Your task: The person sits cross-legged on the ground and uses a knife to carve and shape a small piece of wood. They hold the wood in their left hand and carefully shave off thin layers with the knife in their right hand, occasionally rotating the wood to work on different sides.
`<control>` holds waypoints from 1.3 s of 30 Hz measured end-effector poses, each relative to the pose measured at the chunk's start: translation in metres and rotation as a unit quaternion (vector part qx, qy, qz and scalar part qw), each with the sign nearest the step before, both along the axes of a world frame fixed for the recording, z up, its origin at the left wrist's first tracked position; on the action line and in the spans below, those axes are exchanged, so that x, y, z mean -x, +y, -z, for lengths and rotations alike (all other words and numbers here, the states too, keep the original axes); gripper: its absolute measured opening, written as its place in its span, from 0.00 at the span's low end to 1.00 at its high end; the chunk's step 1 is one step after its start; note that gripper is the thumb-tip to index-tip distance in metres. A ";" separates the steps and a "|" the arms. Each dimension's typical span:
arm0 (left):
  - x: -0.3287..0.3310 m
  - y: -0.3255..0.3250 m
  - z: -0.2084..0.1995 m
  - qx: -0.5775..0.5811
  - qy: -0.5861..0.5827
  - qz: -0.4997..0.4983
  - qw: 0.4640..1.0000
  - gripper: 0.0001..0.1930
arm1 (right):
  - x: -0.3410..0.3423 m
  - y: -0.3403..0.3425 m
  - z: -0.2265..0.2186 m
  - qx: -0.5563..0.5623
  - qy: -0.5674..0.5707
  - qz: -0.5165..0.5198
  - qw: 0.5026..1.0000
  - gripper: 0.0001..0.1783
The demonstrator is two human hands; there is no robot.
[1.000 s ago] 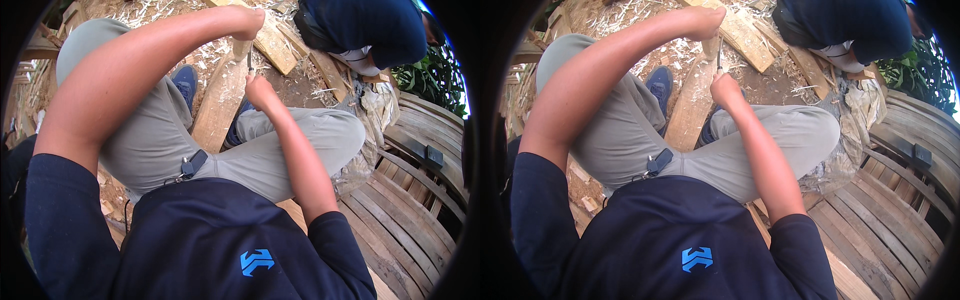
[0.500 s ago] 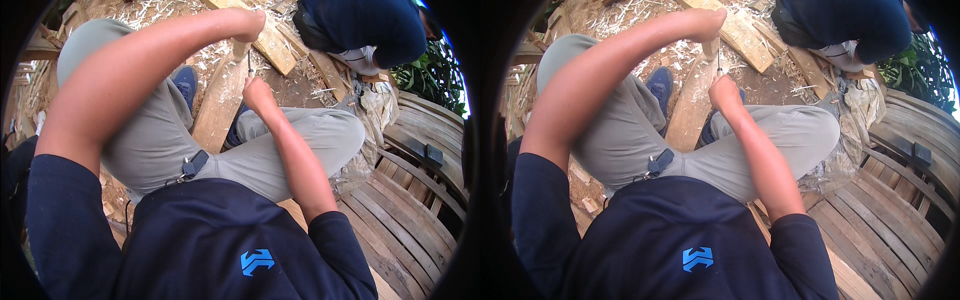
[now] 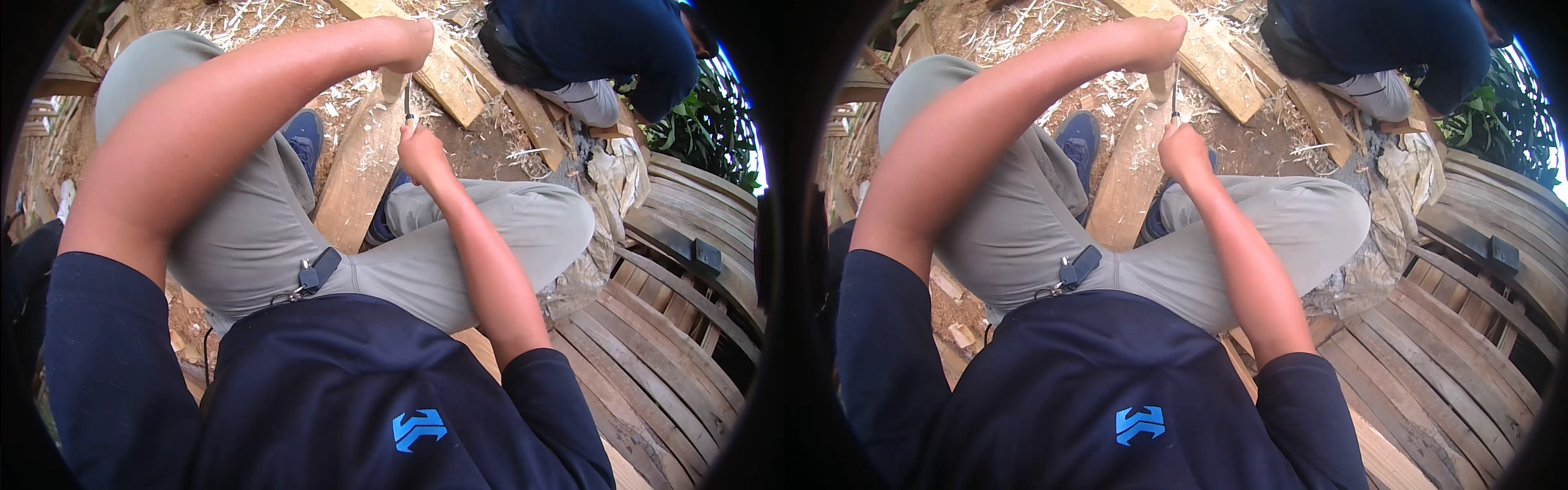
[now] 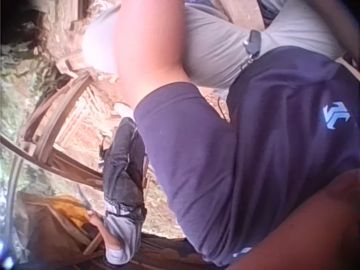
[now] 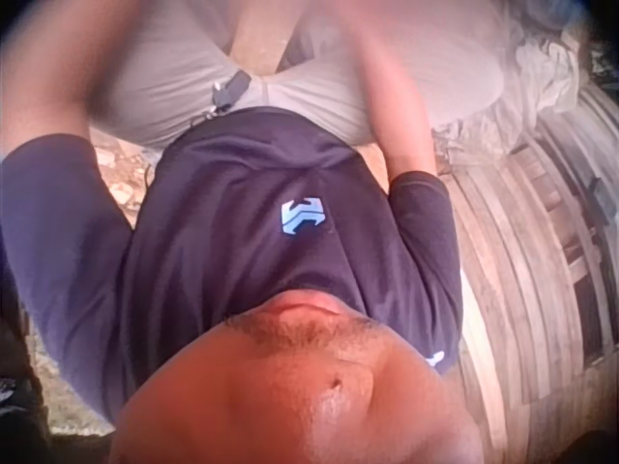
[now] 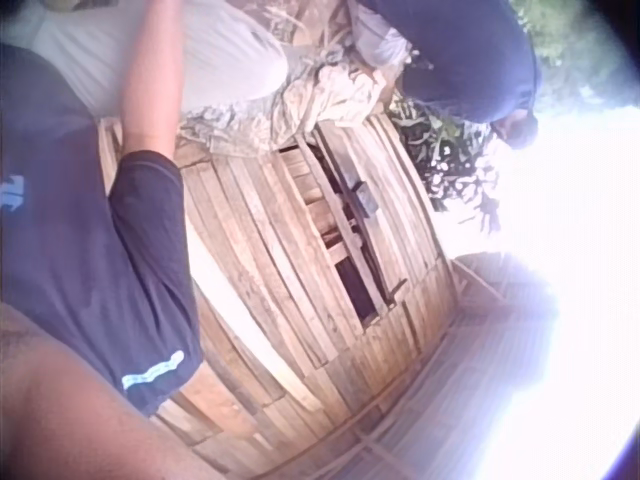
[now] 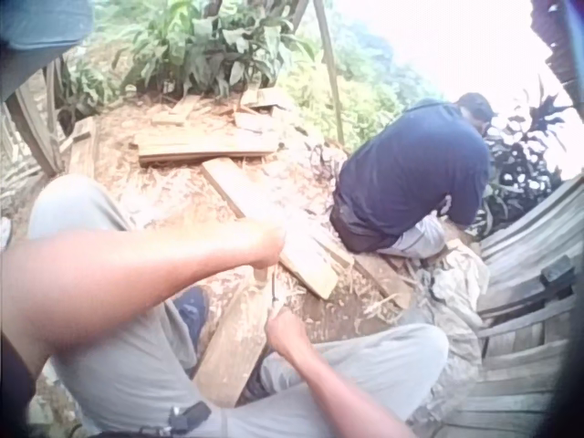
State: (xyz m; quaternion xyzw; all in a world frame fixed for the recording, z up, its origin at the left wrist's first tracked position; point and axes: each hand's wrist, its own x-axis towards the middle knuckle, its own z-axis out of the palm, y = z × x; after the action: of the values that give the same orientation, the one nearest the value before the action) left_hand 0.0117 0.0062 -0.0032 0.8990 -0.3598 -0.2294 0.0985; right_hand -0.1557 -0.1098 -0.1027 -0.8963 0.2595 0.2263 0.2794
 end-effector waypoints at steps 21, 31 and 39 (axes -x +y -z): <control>-0.009 0.003 0.013 -0.023 0.003 0.058 0.998 0.15 | -0.021 0.007 -0.050 -0.062 -0.209 0.145 0.965 0.27; -0.005 -0.005 0.002 -0.061 -0.027 0.101 0.993 0.15 | -0.003 0.007 -0.017 -0.022 0.025 0.037 0.999 0.30; -0.003 0.002 0.007 -0.012 0.026 -0.009 1.000 0.16 | -0.025 -0.004 -0.060 -0.360 -0.126 0.327 0.865 0.21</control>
State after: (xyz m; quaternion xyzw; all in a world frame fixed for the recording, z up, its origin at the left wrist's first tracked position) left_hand 0.0148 0.0080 -0.0097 0.8970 -0.3465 -0.2561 0.0985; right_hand -0.1311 -0.1142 -0.0426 -0.6186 0.4006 0.0847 0.6706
